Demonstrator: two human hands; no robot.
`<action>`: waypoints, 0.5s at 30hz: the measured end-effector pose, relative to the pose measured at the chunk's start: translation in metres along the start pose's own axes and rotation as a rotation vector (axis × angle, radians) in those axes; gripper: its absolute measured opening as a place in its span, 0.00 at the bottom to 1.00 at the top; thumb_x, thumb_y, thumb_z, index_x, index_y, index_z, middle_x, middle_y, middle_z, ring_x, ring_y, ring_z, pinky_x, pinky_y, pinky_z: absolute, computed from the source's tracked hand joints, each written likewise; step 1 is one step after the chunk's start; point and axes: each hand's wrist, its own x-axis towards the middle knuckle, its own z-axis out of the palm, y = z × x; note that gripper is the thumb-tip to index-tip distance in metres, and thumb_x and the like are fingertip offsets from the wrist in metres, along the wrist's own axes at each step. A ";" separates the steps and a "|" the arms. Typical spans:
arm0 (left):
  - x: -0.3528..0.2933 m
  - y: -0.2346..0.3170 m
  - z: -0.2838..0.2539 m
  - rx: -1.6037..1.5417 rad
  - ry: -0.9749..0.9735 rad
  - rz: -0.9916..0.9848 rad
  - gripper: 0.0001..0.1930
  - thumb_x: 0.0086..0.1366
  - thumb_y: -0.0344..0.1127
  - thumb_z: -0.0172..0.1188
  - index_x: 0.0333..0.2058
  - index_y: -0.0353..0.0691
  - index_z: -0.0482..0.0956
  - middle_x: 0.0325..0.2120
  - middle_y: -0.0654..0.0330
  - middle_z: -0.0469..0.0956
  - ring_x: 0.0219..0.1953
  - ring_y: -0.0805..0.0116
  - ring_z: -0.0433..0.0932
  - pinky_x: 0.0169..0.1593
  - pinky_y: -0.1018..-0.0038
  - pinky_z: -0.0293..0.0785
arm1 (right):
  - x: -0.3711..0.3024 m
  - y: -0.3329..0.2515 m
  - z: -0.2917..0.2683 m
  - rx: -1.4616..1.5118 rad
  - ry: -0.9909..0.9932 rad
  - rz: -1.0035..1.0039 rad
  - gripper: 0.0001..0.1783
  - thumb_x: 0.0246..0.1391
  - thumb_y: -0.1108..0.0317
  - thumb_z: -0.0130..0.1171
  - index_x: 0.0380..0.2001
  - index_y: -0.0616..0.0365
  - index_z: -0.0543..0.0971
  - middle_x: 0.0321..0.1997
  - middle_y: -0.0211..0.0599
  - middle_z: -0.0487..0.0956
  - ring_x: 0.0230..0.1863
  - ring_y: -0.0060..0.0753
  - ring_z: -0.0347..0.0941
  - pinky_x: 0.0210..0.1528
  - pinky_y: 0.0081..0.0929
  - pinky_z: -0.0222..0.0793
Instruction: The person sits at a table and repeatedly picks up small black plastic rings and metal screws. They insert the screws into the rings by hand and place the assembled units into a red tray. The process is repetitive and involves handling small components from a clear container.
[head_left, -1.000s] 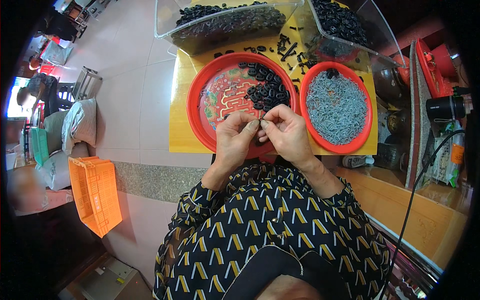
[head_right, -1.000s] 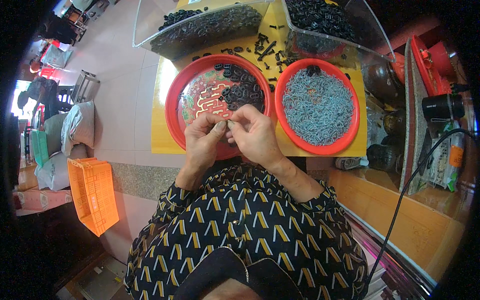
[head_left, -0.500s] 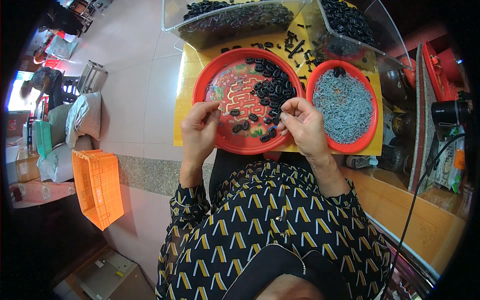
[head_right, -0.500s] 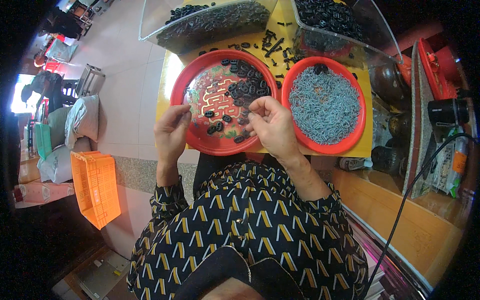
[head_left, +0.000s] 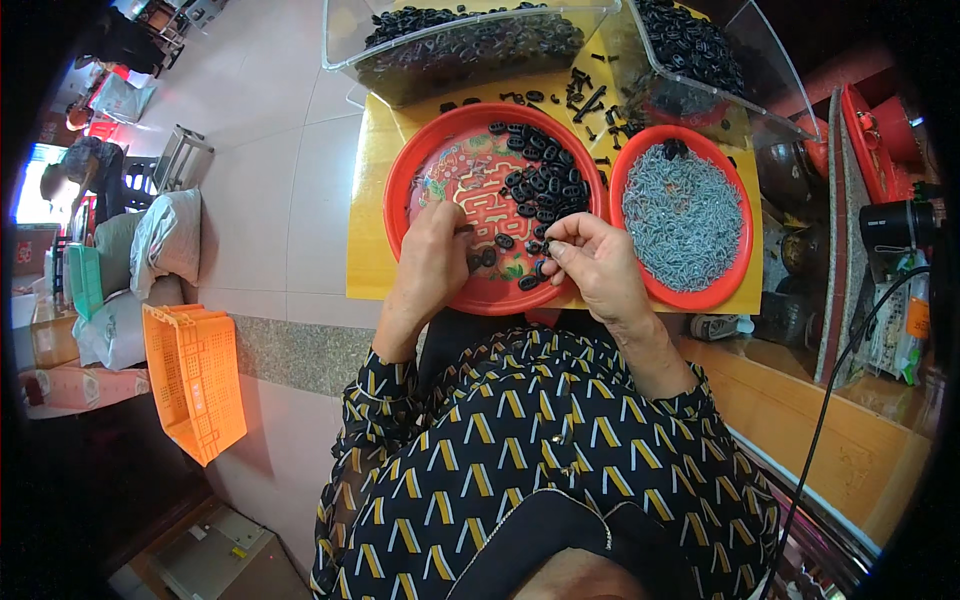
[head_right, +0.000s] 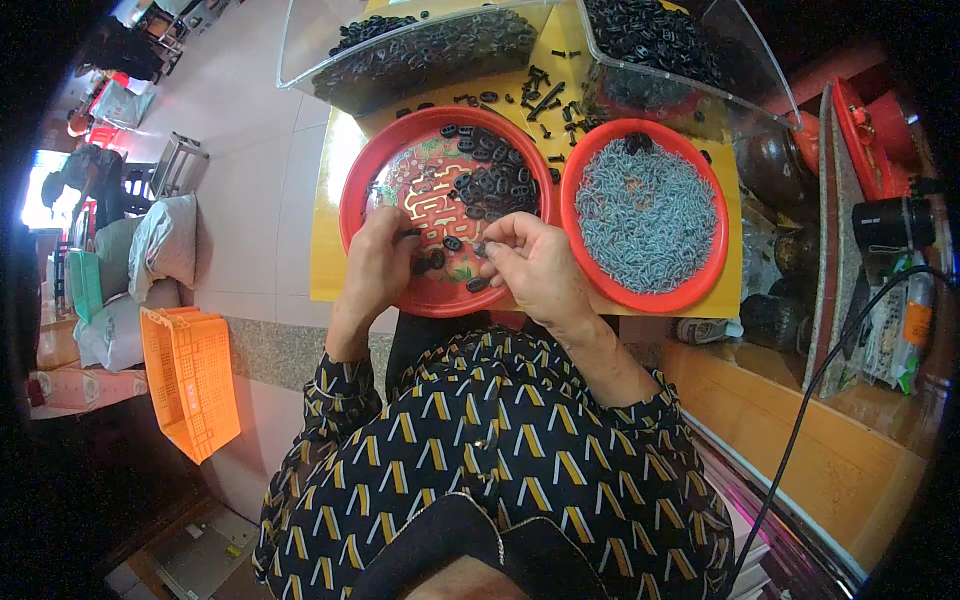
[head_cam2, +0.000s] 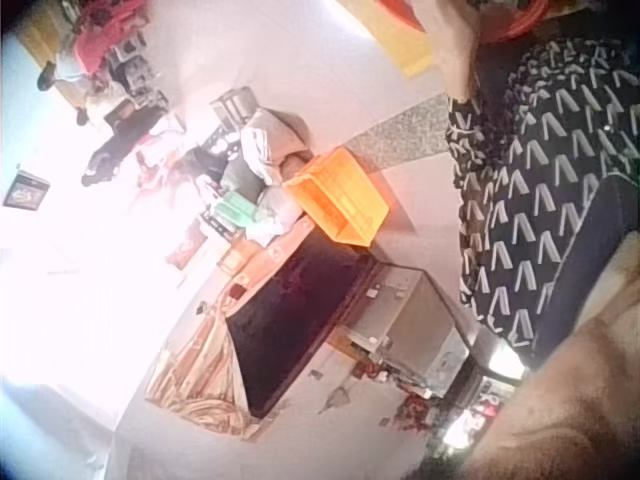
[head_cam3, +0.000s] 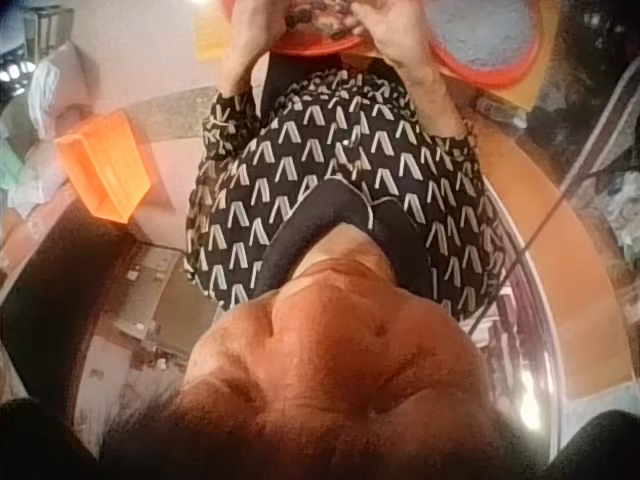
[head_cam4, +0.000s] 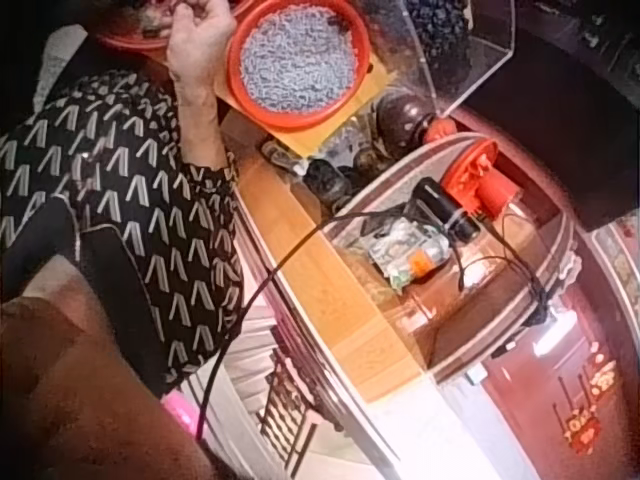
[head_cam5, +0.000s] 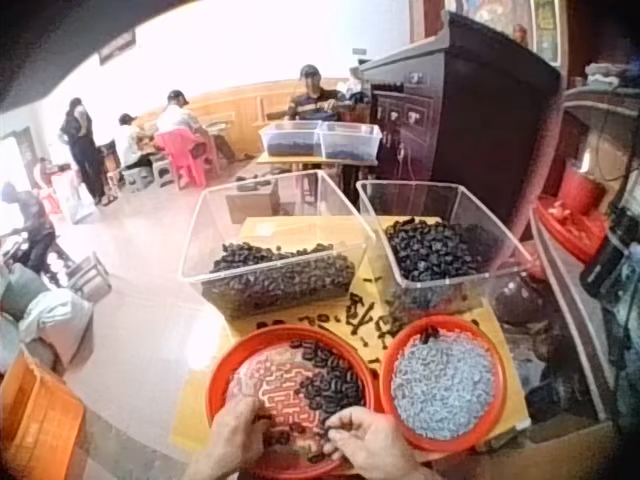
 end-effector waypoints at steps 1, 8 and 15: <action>-0.001 0.011 -0.003 -0.252 -0.001 -0.113 0.12 0.49 0.23 0.57 0.34 0.30 0.70 0.25 0.58 0.70 0.27 0.64 0.71 0.31 0.73 0.67 | 0.000 0.000 0.000 0.024 -0.012 0.003 0.07 0.50 0.76 0.48 0.34 0.66 0.70 0.28 0.33 0.73 0.25 0.18 0.71 0.25 0.13 0.67; -0.015 0.016 0.004 -1.338 -0.107 -0.345 0.13 0.54 0.24 0.55 0.40 0.32 0.71 0.26 0.61 0.72 0.28 0.74 0.72 0.30 0.79 0.69 | -0.002 -0.009 0.012 0.066 -0.071 0.014 0.06 0.49 0.76 0.49 0.32 0.65 0.69 0.25 0.32 0.72 0.24 0.17 0.70 0.24 0.12 0.67; -0.018 0.026 0.006 -1.515 -0.187 -0.334 0.15 0.53 0.26 0.57 0.41 0.33 0.70 0.28 0.58 0.73 0.29 0.72 0.72 0.31 0.80 0.69 | -0.007 -0.017 0.019 0.066 -0.038 0.004 0.05 0.48 0.76 0.51 0.30 0.66 0.70 0.25 0.32 0.72 0.22 0.17 0.70 0.21 0.13 0.68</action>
